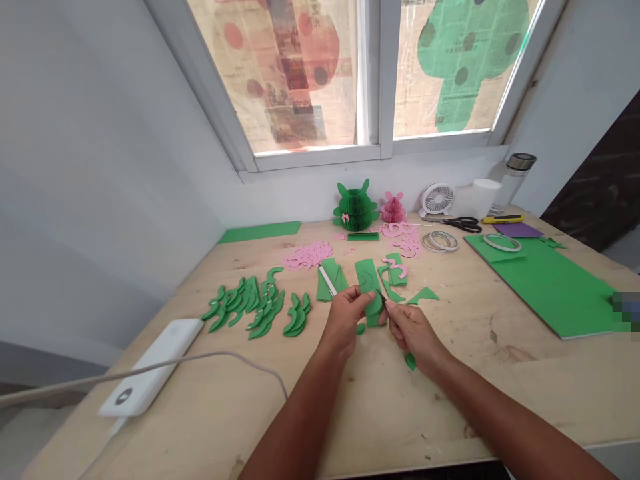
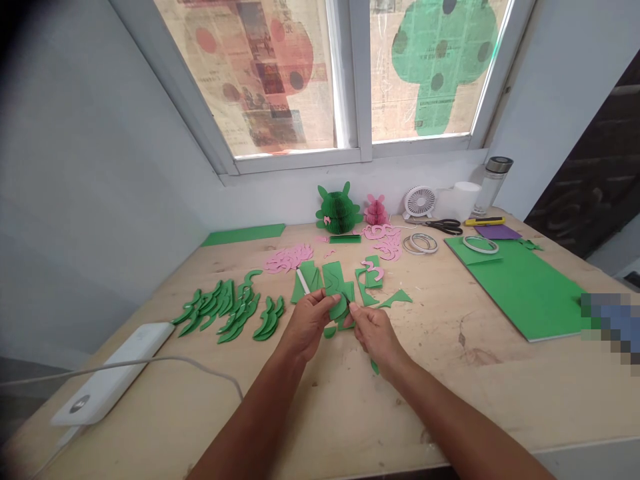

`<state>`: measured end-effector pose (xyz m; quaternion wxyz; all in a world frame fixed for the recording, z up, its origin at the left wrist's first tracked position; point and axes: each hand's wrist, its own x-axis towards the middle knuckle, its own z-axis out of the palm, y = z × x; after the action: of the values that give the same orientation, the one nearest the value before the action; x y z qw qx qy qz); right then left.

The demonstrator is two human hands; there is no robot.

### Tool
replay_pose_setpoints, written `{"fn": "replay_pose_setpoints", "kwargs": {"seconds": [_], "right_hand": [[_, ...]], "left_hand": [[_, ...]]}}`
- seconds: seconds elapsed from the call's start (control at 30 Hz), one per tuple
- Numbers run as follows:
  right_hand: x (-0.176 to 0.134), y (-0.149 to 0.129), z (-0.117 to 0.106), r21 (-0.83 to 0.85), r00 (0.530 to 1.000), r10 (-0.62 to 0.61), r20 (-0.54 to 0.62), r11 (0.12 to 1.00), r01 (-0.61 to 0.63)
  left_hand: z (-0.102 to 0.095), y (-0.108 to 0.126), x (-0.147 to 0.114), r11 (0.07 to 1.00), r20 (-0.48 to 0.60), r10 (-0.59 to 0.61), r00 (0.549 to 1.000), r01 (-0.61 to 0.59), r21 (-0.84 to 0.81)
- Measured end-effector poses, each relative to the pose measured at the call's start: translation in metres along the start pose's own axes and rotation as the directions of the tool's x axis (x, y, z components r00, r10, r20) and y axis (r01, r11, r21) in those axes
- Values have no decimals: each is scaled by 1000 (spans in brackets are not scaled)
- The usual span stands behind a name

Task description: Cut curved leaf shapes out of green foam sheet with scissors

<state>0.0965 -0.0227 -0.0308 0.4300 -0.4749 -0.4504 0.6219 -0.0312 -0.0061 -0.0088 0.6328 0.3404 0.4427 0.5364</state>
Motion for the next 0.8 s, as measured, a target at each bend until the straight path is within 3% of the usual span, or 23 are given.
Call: {"fn": "replay_pose_setpoints", "kwargs": {"seconds": [0.43, 0.8], "right_hand": [[-1, 1, 0, -9, 1000, 2, -3, 1000, -2], [1, 1, -1, -30, 999, 20, 35, 999, -19]], "left_hand": [[-2, 8, -2, 1000, 61, -20, 998, 20, 0], [-9, 10, -1, 993, 126, -7, 992, -8, 121]]}}
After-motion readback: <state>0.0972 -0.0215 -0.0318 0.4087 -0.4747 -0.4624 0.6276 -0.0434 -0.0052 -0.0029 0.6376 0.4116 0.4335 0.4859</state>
